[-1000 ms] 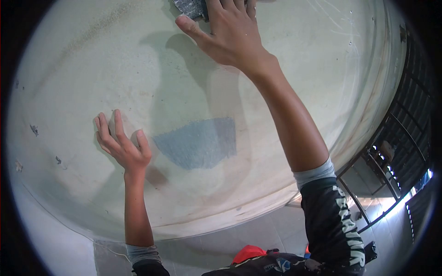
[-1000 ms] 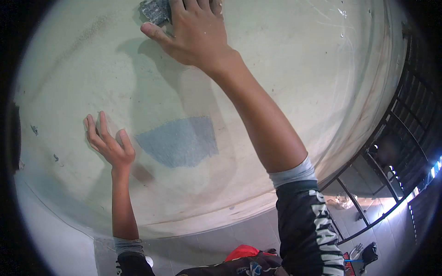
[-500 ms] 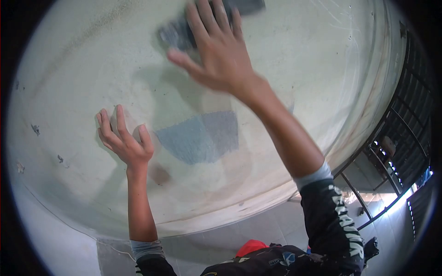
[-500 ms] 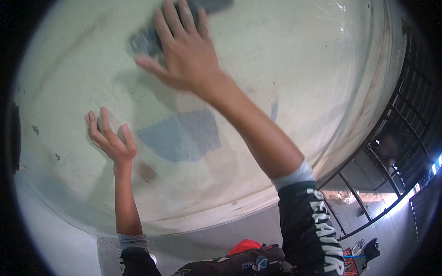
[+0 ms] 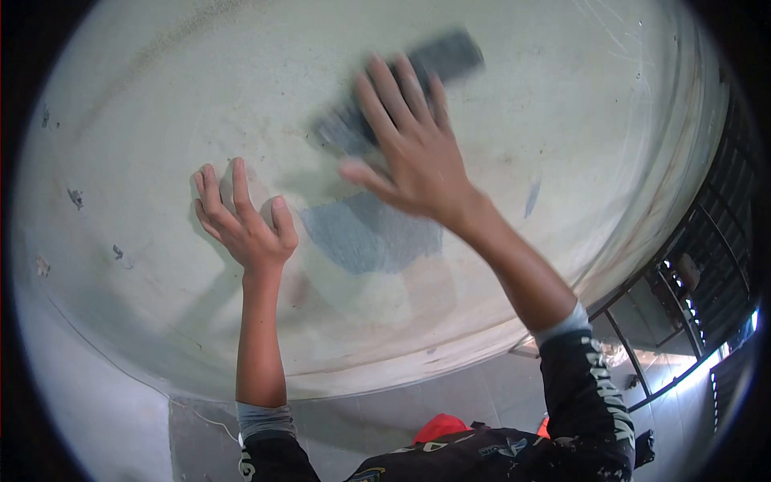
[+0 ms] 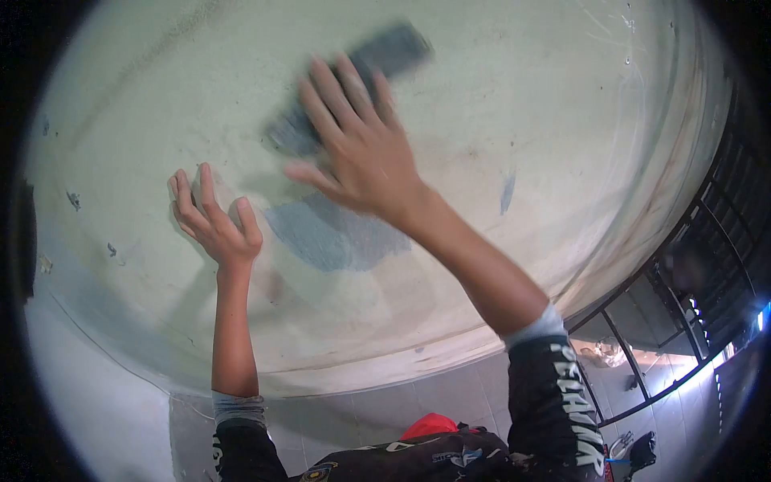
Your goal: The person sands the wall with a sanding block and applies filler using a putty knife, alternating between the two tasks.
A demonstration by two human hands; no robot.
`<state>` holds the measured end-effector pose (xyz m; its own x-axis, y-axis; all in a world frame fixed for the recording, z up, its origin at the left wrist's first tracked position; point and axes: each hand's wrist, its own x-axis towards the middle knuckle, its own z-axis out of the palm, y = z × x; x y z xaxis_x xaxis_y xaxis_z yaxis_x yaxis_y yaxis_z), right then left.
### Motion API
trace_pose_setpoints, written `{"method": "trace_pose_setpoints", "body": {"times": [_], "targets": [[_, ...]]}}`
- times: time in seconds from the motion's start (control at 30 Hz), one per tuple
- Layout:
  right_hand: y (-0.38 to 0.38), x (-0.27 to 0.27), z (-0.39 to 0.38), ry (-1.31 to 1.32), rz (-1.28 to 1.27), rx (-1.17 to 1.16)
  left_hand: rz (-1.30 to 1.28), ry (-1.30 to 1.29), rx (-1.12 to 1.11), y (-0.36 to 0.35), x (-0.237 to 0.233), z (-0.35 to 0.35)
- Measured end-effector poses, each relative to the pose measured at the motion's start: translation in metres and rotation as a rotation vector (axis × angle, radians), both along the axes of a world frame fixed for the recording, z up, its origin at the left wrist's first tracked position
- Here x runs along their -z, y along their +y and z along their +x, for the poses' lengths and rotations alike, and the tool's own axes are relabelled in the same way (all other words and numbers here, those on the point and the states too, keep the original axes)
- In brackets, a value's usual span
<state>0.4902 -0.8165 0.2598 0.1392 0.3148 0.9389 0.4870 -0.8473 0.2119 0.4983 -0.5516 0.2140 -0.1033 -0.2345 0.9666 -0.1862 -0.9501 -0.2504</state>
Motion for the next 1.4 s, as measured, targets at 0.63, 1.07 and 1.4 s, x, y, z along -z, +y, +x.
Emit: {"method": "trace_pose_setpoints", "body": {"times": [0.63, 1.07, 1.4], "targets": [[-0.125, 0.186, -0.034, 0.268, 0.039, 0.263, 0.066, -0.025, 0.126, 0.008, -0.006, -0.002], [-0.176, 0.409, -0.179, 0.959, 2.157, -1.245, -0.209, 0.146, -0.103, -0.103, -0.031, 0.026], [-0.18, 0.461, -0.307, 1.088, 2.43, -1.206, 0.302, 0.331, 0.003, -0.275, -0.014, 0.024]]}}
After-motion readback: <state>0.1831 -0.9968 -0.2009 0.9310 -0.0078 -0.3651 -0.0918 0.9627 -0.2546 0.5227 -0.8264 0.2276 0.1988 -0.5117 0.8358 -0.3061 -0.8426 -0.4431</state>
